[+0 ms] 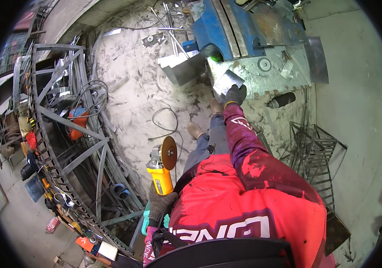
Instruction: Measure a metal sheet, mark it, and cut/grind it using an angle grinder.
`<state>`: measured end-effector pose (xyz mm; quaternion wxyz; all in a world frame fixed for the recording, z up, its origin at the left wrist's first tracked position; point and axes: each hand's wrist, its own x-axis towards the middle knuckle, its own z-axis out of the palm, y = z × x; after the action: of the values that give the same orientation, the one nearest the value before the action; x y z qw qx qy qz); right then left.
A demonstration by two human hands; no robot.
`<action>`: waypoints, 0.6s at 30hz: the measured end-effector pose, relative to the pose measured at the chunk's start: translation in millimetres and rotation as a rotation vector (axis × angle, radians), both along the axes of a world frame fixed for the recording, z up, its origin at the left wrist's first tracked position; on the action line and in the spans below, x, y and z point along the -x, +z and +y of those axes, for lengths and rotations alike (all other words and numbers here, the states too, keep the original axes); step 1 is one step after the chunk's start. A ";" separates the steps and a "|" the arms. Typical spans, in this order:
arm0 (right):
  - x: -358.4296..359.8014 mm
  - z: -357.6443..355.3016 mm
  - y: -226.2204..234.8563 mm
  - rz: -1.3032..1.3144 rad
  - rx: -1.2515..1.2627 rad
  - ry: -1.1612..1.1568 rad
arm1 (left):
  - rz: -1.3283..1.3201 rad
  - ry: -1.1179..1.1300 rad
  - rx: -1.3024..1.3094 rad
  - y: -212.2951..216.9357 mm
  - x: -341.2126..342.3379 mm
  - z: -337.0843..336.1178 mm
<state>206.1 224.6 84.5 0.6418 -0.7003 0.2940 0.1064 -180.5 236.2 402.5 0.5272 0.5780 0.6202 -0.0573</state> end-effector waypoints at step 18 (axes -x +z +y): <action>-13.1 64.1 0.2 0.229 0.713 0.725 | -0.064 0.064 0.027 -13.3 26.0 -1.4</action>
<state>219.1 288.7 84.7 0.2493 -0.9161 0.1188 0.2908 -206.4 234.8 389.2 0.5561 0.5522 0.6204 -0.0302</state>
